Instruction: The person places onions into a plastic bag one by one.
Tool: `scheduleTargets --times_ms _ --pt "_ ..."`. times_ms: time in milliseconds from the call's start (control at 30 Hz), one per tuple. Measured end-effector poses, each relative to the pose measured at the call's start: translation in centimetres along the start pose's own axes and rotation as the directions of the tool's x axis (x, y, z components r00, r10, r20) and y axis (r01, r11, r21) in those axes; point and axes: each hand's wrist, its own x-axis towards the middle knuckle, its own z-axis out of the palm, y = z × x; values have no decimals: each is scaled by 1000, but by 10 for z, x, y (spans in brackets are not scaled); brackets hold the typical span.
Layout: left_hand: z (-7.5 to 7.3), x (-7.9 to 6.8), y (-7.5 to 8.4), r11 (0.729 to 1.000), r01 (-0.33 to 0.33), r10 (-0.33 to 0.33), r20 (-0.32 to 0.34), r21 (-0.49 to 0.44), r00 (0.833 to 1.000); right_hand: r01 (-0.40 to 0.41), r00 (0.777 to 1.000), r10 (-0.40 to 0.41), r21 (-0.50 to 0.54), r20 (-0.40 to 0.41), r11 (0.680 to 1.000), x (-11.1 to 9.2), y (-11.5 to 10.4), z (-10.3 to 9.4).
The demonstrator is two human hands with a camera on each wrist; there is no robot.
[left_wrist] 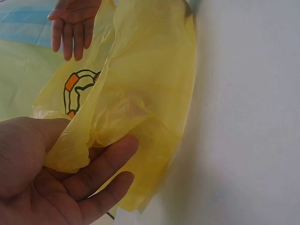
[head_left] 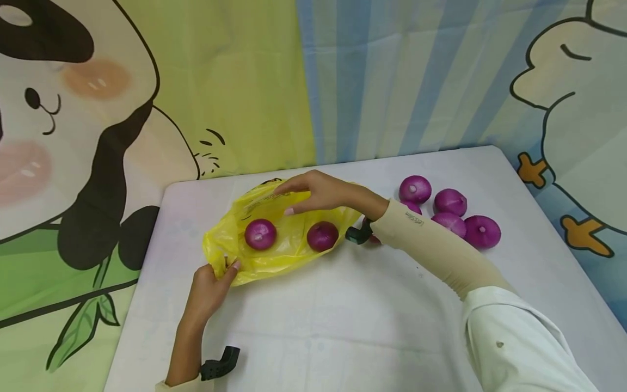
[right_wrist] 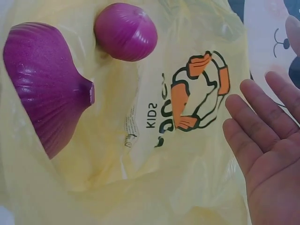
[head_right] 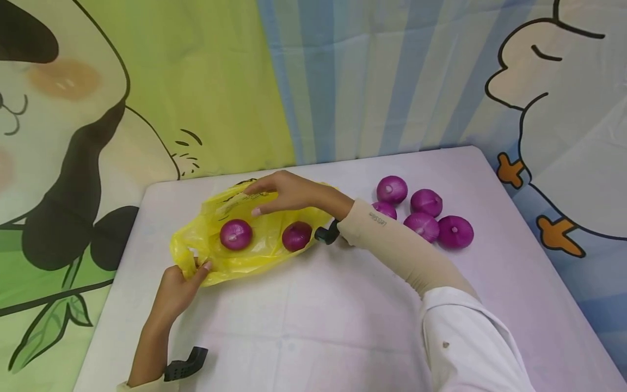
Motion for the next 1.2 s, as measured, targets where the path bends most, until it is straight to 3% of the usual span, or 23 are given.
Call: scheduleTargets --times_ms 467,733,1000,1200 --pt "-2 2 2 1000 25 -26 2 12 1000 48 998 -44 62 -54 997 -19 -3 -10" --pt "-2 1 2 999 44 -44 12 6 999 -6 994 20 132 -105 991 -44 0 -12" --pt "-2 1 1 999 46 -46 15 10 999 0 989 33 225 -141 974 -66 7 -9" --pt "0 2 1 999 43 -43 13 7 999 -3 984 43 230 -173 973 -76 8 -11"
